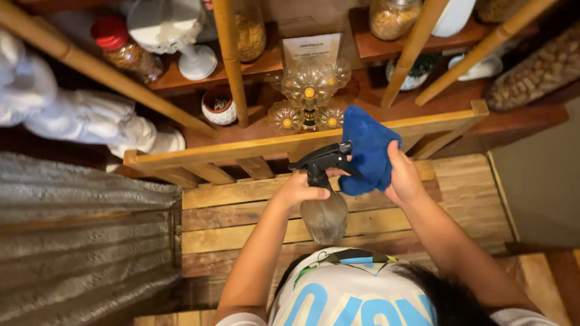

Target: Clean and wipe a wooden bench using a spray bottle and a blue cloth.

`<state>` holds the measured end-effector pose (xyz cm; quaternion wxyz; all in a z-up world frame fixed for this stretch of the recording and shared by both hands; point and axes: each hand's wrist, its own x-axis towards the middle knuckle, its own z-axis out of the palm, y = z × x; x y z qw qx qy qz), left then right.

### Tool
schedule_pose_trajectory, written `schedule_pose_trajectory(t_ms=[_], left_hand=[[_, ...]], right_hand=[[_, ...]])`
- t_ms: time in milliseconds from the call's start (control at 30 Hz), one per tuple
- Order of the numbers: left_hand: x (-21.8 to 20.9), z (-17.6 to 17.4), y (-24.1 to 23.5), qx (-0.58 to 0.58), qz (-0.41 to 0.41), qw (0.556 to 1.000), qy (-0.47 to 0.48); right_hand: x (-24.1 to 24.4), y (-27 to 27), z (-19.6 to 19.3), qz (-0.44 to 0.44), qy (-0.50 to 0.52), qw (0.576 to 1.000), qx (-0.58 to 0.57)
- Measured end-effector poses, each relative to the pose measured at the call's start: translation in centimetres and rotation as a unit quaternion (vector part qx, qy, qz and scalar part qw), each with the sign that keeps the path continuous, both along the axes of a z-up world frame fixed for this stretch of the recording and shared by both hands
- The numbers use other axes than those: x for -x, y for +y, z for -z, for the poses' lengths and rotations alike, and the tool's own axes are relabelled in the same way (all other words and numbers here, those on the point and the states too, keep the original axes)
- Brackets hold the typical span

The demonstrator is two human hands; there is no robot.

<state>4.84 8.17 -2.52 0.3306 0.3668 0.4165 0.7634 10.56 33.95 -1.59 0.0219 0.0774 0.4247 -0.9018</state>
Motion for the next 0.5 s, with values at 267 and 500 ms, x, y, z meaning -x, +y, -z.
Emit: schedule_pose_trajectory(t_ms=[267, 500], left_hand=[[2.8, 3.2, -2.7, 0.058, 0.064, 0.996, -0.033], [3.4, 0.6, -0.8, 0.028, 0.146, 0.989, 0.003]], right_hand=[[-1.8, -2.9, 4.6, 0.008, -0.004, 0.997, -0.073], [-5.5, -3.6, 4.6, 0.039, -0.004, 0.996, 0.079]])
